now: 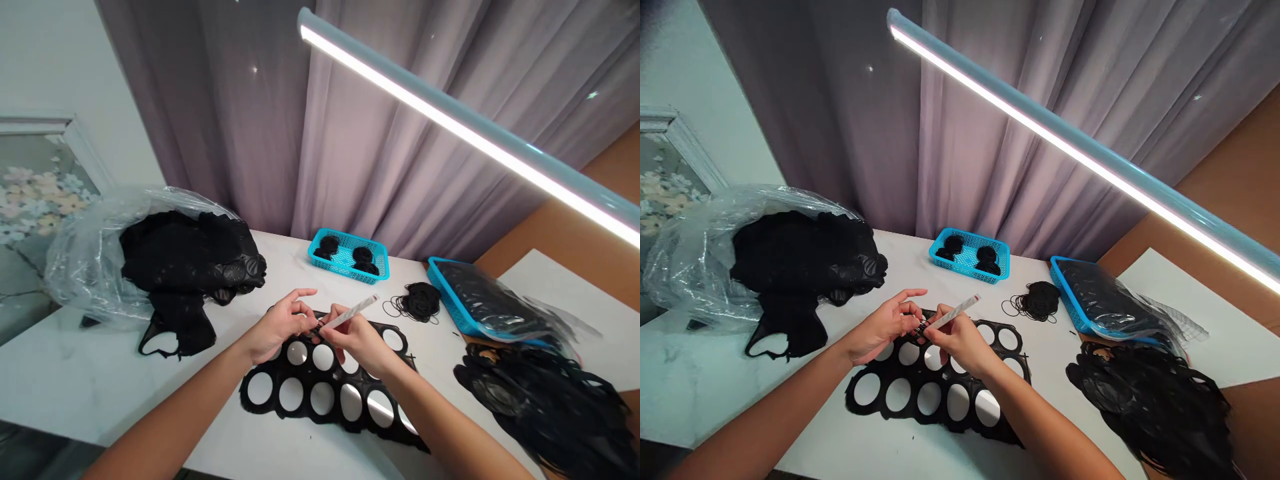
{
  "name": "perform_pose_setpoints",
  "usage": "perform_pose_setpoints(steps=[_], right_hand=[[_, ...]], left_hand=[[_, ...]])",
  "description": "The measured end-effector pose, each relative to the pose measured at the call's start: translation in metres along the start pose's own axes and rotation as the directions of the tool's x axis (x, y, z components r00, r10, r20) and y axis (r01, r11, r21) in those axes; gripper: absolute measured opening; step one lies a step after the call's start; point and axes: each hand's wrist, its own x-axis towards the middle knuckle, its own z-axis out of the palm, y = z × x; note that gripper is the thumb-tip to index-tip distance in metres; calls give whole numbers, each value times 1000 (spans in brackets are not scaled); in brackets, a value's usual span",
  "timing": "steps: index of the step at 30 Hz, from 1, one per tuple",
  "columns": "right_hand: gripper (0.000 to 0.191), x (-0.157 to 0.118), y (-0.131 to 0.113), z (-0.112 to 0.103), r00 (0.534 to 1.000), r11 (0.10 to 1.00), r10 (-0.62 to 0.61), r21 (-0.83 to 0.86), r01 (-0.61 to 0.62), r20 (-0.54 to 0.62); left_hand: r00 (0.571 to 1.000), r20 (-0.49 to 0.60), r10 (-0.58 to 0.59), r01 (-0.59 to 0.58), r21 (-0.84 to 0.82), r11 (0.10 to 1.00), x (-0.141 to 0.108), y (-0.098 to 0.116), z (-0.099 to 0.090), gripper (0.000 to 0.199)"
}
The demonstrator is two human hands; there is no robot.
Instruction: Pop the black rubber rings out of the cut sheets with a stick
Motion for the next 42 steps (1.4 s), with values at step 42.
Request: perform_pose_setpoints(steps=[42], right_hand=[[29, 4, 47, -15, 998, 999, -12, 39, 14, -66]], left_hand=[[916, 87, 391, -158, 975, 154, -92, -99, -5, 36]])
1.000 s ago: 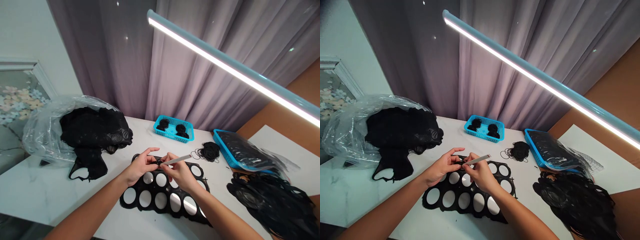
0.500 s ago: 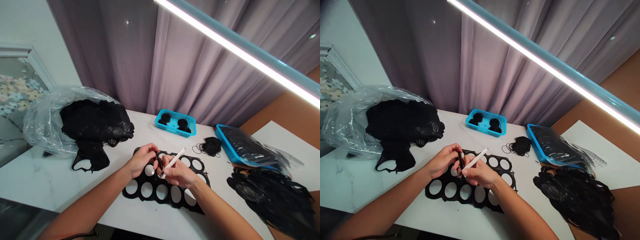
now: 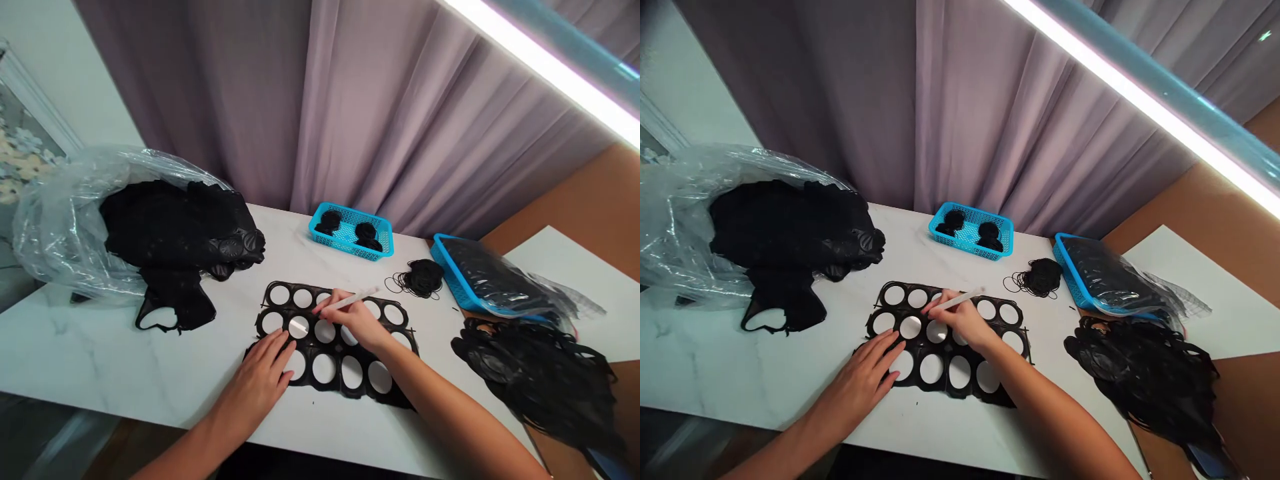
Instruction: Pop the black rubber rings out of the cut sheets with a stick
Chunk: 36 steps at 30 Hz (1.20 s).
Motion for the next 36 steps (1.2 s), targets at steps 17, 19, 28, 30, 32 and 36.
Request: perform_pose_setpoints(steps=[17, 19, 28, 30, 32, 36], right_hand=[[21, -3, 30, 28, 977, 856, -104, -483, 184, 188], [19, -6, 32, 31, 975, 819, -114, -537, 201, 191], [14, 23, 22, 1, 914, 234, -319, -913, 333, 252], [15, 44, 13, -20, 914, 303, -402, -949, 82, -49], [12, 59, 7, -30, 898, 460, -384, -888, -14, -213], [18, 59, 9, -4, 980, 762, -158, -646, 46, -117]], left_hand=[[998, -18, 57, -54, 149, 987, -9, 1, 9, 44], [999, -25, 48, -44, 129, 991, -8, 1, 10, 44], [999, -12, 41, -39, 166, 985, -9, -1, 14, 44], [999, 1, 39, -38, 170, 985, -9, 0, 12, 46], [999, 3, 38, -38, 172, 984, -10, 2, 10, 46], [999, -42, 9, 0, 211, 977, -15, 3, 5, 47]])
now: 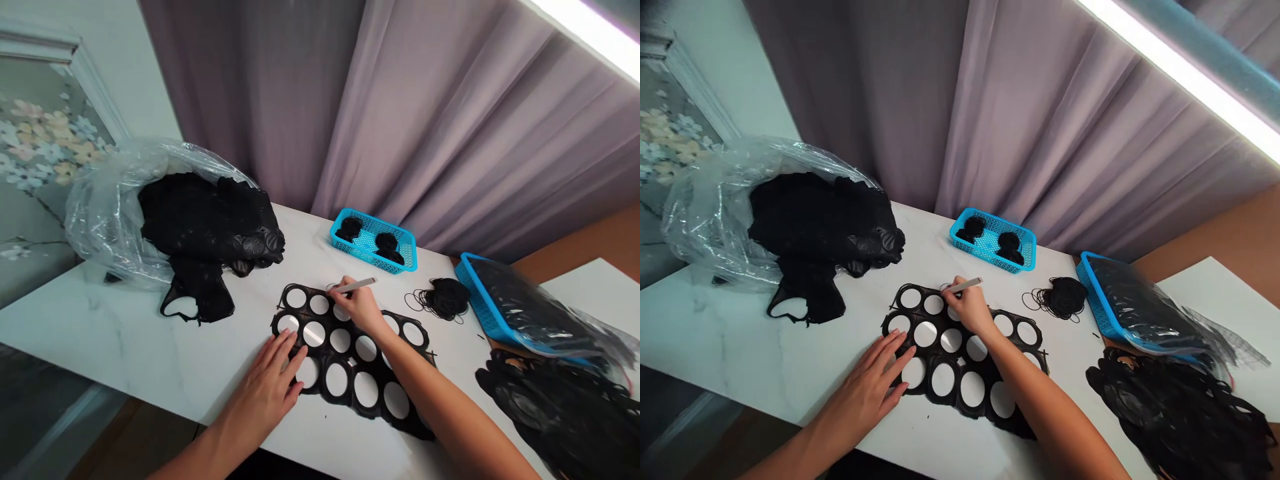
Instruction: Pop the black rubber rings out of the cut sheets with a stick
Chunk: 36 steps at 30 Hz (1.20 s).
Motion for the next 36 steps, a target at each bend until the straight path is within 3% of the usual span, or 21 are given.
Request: perform_pose_setpoints(steps=[4, 7, 14, 19, 22, 25, 26, 27, 28, 30, 32, 34, 36], right_hand=[[23, -26, -23, 39, 959, 967, -63, 256, -10, 275], [22, -37, -30, 55, 926, 953, -101, 303, -15, 365], [23, -39, -29, 61, 933, 965, -152, 254, 69, 326], [20, -45, -27, 63, 920, 967, -249, 129, 219, 303], [16, -51, -26, 68, 843, 882, -415, -75, 464, 342], [18, -44, -25, 64, 726, 666, -541, -311, 678, 424], [18, -36, -23, 59, 730, 632, -547, -370, 681, 410], [17, -25, -20, 51, 766, 638, -536, -424, 642, 353], [15, -12, -17, 43, 815, 676, -510, -459, 577, 274], [16, 14, -7, 23, 923, 805, -385, -492, 332, -7], [12, 33, 0, 6, 953, 915, -239, -371, 158, -185], [14, 38, 4, -2, 975, 988, -87, -147, 57, -206], [23, 30, 1, 0, 995, 992, 44, 126, -31, -95]], left_hand=[[998, -56, -40, 40, -2, 999, -8, -4, -3, 43], [998, -59, -29, 29, -10, 1000, -11, -5, -4, 39], [998, -67, 22, -15, 101, 995, -14, -3, -3, 35], [997, -80, 21, -12, 111, 994, -13, -3, -2, 34], [997, -79, 5, 2, 92, 996, -13, -3, -2, 33], [996, -86, -1, 8, 83, 996, -13, -3, -1, 32], [996, -89, 3, 4, 87, 996, -13, -3, -1, 32], [996, -91, 8, 1, 92, 996, -13, -3, 0, 33], [996, -92, 11, -2, 98, 995, -12, -4, 0, 34], [996, -84, 12, -3, 105, 994, -12, -4, -1, 35], [997, -80, 11, -2, 108, 994, -10, -5, -3, 34], [996, -93, 15, -5, 105, 994, -10, -6, -9, 32], [993, -117, 19, -7, 98, 995, -13, -6, -17, 31]])
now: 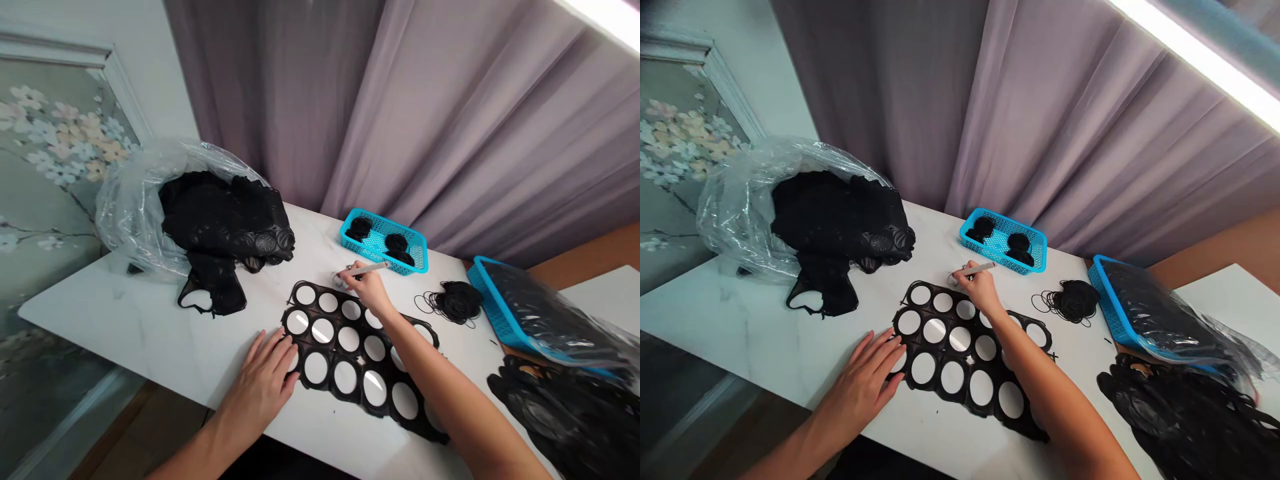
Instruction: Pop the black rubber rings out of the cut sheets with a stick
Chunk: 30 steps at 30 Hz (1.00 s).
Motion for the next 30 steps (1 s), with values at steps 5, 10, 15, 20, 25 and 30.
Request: perform_pose_setpoints(steps=[5, 10, 15, 20, 25, 30], right_hand=[[39, -45, -14, 27, 936, 861, 131, 431, -270, 326], [32, -85, -29, 52, 850, 820, 67, 456, -345, 522], [26, -112, -38, 62, 829, 952, -74, 288, -107, 554], [24, -124, -42, 64, 840, 993, -116, 93, 78, 529], [21, -128, -45, 64, 854, 986, -154, 25, 163, 497], [24, -130, -44, 66, 848, 976, -192, 11, 215, 493]], left_hand=[[999, -30, -15, 15, -16, 1000, -18, 6, -20, 26], [1000, -1, -19, 19, -7, 1000, -38, 15, -24, 27], [999, 36, -27, 26, 28, 999, -48, 17, -20, 33], [998, 42, -38, 36, 40, 999, -53, 17, -15, 36], [998, 44, -36, 34, 36, 999, -54, 16, -13, 35], [998, 46, -38, 38, -1, 999, -54, 16, -13, 36]])
